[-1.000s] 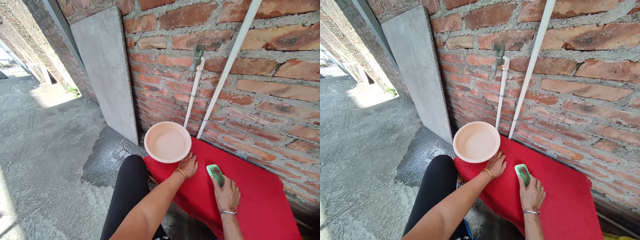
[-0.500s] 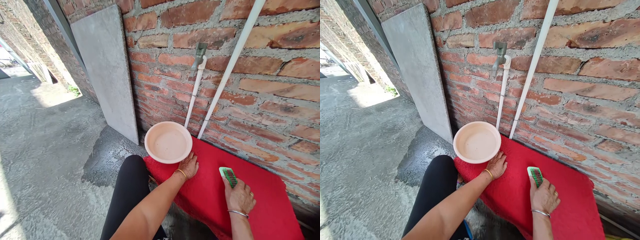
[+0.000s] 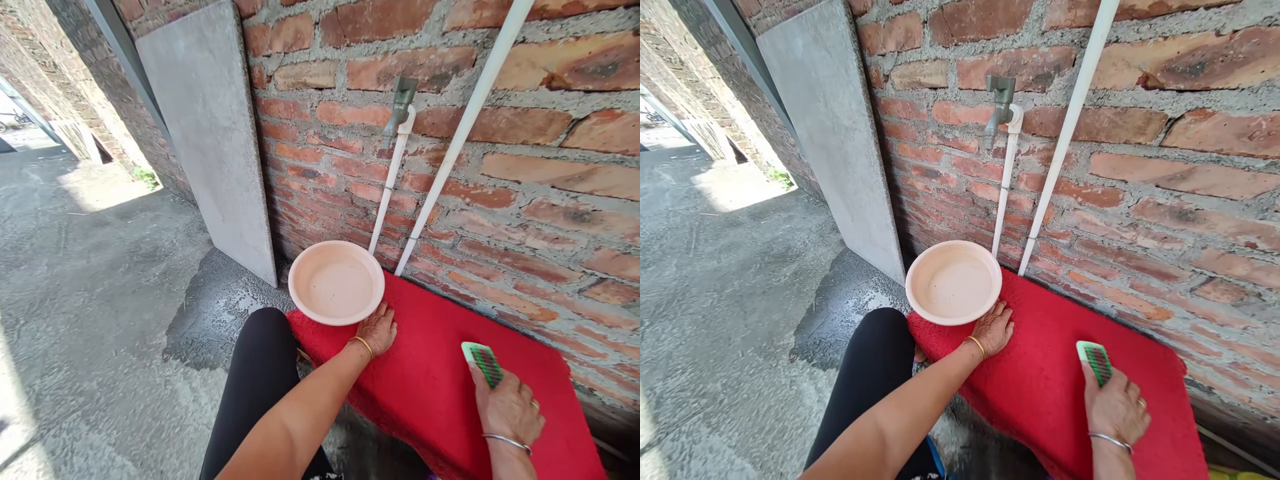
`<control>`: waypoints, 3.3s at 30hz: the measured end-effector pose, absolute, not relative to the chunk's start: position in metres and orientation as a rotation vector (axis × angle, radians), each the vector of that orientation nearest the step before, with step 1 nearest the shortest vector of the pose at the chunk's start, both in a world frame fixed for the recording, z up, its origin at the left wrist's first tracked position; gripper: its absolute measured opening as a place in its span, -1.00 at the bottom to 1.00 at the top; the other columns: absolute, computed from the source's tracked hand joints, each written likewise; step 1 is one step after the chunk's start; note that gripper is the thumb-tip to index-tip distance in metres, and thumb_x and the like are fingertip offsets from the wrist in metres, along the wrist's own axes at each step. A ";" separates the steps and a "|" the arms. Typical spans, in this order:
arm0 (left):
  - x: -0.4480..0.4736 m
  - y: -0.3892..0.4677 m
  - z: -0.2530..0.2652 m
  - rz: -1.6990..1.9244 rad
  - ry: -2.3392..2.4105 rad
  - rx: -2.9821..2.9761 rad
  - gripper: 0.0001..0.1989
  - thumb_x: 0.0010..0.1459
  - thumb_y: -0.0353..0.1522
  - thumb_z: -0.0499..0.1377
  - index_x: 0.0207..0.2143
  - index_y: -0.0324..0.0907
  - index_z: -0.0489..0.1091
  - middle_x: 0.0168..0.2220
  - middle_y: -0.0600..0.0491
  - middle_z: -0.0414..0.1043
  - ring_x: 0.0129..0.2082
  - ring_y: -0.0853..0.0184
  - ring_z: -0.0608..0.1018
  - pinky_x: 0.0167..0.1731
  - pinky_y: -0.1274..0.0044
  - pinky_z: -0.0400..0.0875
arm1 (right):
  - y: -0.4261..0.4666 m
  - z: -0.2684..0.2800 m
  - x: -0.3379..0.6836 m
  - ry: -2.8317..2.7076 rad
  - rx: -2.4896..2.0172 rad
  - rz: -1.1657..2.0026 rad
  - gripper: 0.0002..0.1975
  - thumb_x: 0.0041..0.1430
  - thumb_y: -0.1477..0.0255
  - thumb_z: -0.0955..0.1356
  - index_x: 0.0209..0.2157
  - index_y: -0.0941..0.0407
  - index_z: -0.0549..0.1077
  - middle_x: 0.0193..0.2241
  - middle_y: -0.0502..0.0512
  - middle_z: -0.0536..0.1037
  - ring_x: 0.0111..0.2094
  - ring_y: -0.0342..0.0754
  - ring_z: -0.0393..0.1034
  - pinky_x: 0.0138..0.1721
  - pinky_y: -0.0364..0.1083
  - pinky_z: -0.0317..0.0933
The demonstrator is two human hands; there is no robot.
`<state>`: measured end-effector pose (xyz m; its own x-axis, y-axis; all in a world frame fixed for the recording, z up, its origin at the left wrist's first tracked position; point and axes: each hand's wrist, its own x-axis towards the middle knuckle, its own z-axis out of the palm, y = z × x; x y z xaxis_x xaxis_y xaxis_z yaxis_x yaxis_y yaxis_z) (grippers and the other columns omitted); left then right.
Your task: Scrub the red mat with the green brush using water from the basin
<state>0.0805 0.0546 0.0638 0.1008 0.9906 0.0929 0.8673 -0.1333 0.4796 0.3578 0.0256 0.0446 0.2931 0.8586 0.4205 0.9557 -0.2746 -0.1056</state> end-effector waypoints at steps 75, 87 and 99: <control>0.078 0.054 0.070 0.523 1.865 2.099 -0.61 0.25 -0.43 0.00 0.11 -0.21 0.34 0.22 -0.11 0.27 0.23 0.14 0.30 0.28 0.31 0.19 | 0.071 0.075 0.285 -1.805 -2.188 -0.066 -0.43 0.29 0.03 0.20 0.00 0.22 0.44 -0.13 0.45 0.51 -0.17 0.27 0.41 -0.25 0.08 0.21; 0.078 0.054 0.071 0.484 1.860 2.092 -0.59 0.24 -0.42 0.03 0.13 -0.22 0.32 0.25 -0.11 0.23 0.23 0.12 0.31 0.26 0.30 0.23 | 0.078 0.070 0.295 -1.845 -2.213 -0.217 -0.44 0.30 0.04 0.22 0.00 0.24 0.43 -0.13 0.43 0.51 -0.17 0.23 0.40 -0.25 0.06 0.16; 0.077 0.054 0.067 0.523 1.848 2.104 -0.61 0.25 -0.43 0.02 0.12 -0.21 0.32 0.24 -0.12 0.23 0.25 0.13 0.28 0.29 0.29 0.19 | 0.100 0.087 0.231 -1.942 -2.122 -0.017 -0.50 0.28 0.09 0.27 0.01 0.21 0.41 -0.07 0.38 0.50 -0.11 0.18 0.38 -0.18 0.02 0.15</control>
